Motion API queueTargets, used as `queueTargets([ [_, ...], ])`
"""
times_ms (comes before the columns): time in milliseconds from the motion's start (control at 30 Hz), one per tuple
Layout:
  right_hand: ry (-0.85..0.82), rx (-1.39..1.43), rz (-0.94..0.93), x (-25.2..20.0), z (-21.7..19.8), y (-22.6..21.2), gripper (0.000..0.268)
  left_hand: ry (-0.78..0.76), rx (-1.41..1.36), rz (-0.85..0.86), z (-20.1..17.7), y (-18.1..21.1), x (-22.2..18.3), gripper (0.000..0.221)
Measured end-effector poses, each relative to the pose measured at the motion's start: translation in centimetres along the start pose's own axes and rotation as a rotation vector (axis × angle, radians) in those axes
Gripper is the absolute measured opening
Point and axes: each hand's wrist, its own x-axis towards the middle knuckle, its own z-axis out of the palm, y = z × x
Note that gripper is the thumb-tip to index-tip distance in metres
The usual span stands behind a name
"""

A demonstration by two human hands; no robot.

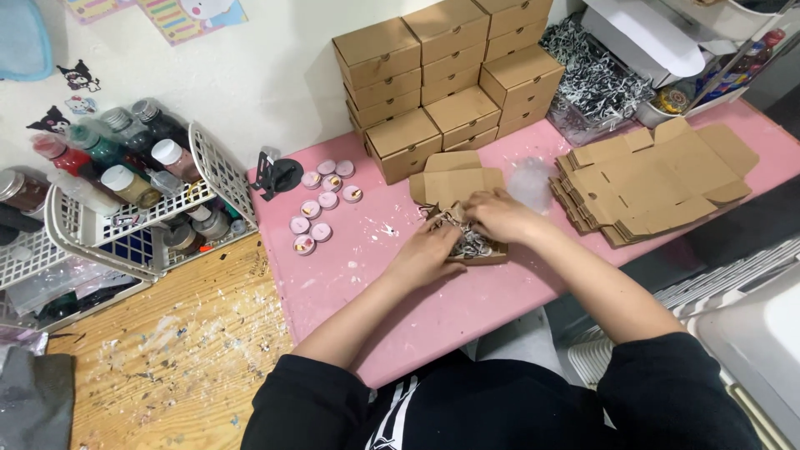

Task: The recorder is packaging small tea light candles into cardboard boxes, adding crinkle paper filler and placing the candles in small plastic bags before closing the boxes.

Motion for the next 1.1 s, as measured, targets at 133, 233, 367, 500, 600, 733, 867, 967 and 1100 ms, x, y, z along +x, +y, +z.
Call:
queueTargets([
  [133,-0.090,0.031,0.022,-0.8,-1.2,-1.3,0.031,0.177,-0.093,-0.065,-5.6,3.4,0.3,0.081],
  [233,0.360,0.069,-0.045,-1.3,-0.3,-0.4,0.040,0.289,0.042,-0.065,-5.4,3.5,0.1,0.094],
  [367,0.087,0.054,0.008,-2.6,-2.4,-2.2,0.054,-0.015,0.188,-0.096,-2.0,1.6,-0.2,0.074],
  [500,0.377,-0.103,0.007,-2.9,-0.7,-2.1,0.050,0.065,0.128,-0.116,-1.9,2.1,-0.5,0.077],
  [600,0.416,0.290,-0.063,-2.9,-1.5,-1.0,0.053,0.233,0.162,0.031,-5.1,4.3,-0.2,0.069],
  [733,0.420,0.521,0.059,-3.7,1.0,4.6,0.045,0.066,0.197,-0.036,-2.1,2.7,-0.7,0.047],
  [867,0.503,0.177,0.256,-3.4,6.5,9.7,0.052,0.060,0.174,-0.091,-2.5,3.2,-0.4,0.048],
  [967,0.446,0.050,0.405,-3.8,5.5,6.9,0.041,0.188,0.114,-0.093,-3.2,3.7,-0.1,0.056],
  [1100,0.509,0.130,0.578,-4.2,3.6,4.0,0.024,0.275,0.008,-0.122,-3.2,3.7,-0.2,0.056],
])
